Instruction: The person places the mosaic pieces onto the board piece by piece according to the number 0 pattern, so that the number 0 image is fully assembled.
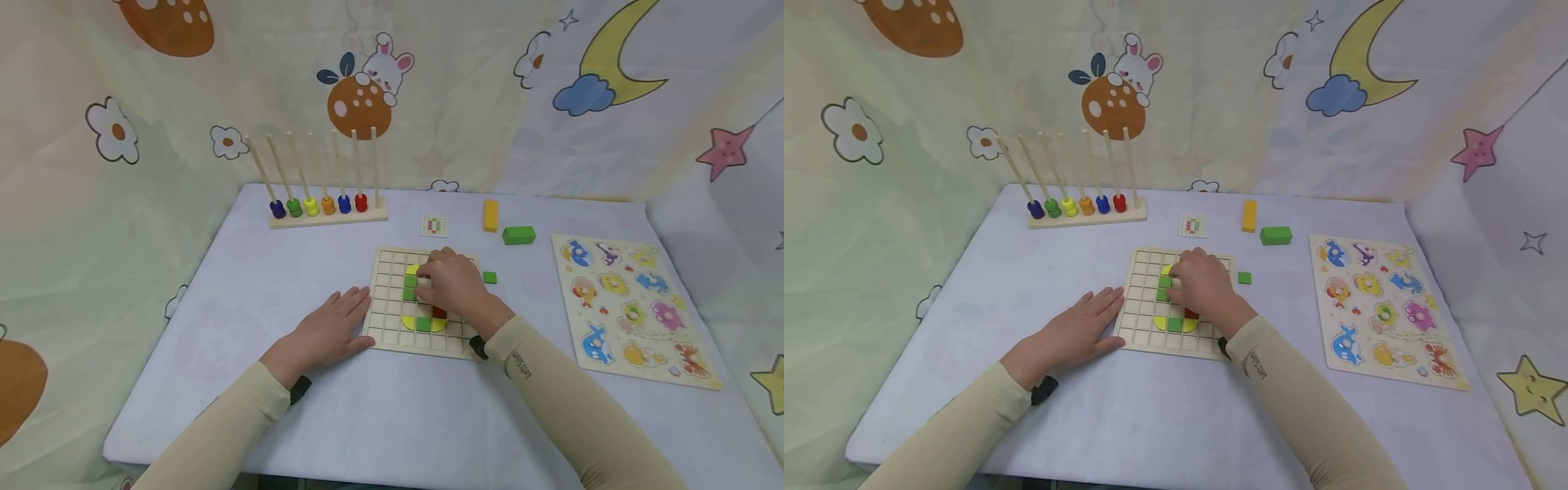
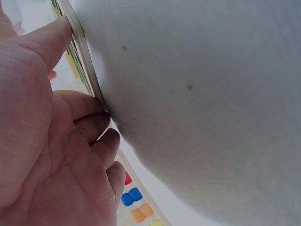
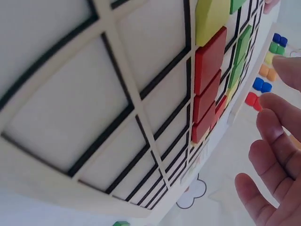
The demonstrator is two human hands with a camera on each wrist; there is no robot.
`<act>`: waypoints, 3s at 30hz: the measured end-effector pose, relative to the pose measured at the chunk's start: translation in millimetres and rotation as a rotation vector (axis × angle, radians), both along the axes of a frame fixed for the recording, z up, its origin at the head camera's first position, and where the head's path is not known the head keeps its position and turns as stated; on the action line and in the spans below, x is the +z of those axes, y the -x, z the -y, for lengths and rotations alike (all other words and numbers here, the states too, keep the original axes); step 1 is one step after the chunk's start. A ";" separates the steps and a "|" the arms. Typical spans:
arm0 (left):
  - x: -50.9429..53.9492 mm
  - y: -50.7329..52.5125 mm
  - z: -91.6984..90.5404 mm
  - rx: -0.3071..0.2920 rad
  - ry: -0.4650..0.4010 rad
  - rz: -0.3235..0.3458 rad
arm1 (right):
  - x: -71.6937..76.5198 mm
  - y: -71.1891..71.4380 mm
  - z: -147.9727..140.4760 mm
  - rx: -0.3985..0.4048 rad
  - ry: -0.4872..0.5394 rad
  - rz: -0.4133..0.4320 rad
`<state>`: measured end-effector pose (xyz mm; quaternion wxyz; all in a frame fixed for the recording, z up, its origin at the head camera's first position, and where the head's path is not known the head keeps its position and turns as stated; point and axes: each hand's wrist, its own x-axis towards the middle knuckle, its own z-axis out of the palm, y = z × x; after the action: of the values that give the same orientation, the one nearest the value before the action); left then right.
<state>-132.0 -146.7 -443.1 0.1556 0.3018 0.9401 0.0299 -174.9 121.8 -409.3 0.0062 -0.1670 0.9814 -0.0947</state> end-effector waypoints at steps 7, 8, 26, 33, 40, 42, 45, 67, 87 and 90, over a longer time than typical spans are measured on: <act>2.7 -0.5 0.3 -0.005 -0.009 -0.002 | 9.9 0.1 -13.4 -0.033 0.015 -0.031; 3.2 -0.4 0.3 -0.006 -0.010 -0.001 | 10.6 0.7 -16.3 -0.045 0.020 -0.032; 2.8 0.0 0.2 -0.007 -0.004 0.007 | 17.6 0.7 -72.8 -0.210 0.082 -0.029; 1.4 -0.4 0.6 -0.006 -0.002 0.005 | 7.2 0.4 -93.8 -0.287 0.065 0.020; 3.6 -1.8 0.9 -0.005 -0.010 0.010 | -6.0 0.8 -111.3 -0.296 0.071 0.043; 3.5 -2.0 1.2 -0.009 -0.015 0.006 | -8.2 1.2 -114.8 -0.303 0.066 0.051; 3.7 -2.1 1.5 -0.007 -0.010 0.004 | -10.4 1.9 -119.3 -0.305 0.048 0.074; 0.8 -1.4 0.9 -0.006 0.000 -0.017 | -15.0 8.6 -123.8 -0.284 -0.022 0.182; 2.5 -1.3 0.4 -0.015 0.002 -0.017 | -18.5 7.9 -126.4 -0.283 -0.004 0.202; 1.7 -0.8 0.4 -0.017 0.010 -0.020 | -18.1 6.4 -127.4 -0.288 -0.007 0.201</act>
<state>-131.2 -147.1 -441.4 0.1481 0.3095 0.9391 0.0208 -181.4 249.3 -427.5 0.0910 -0.0143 0.9899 -0.1074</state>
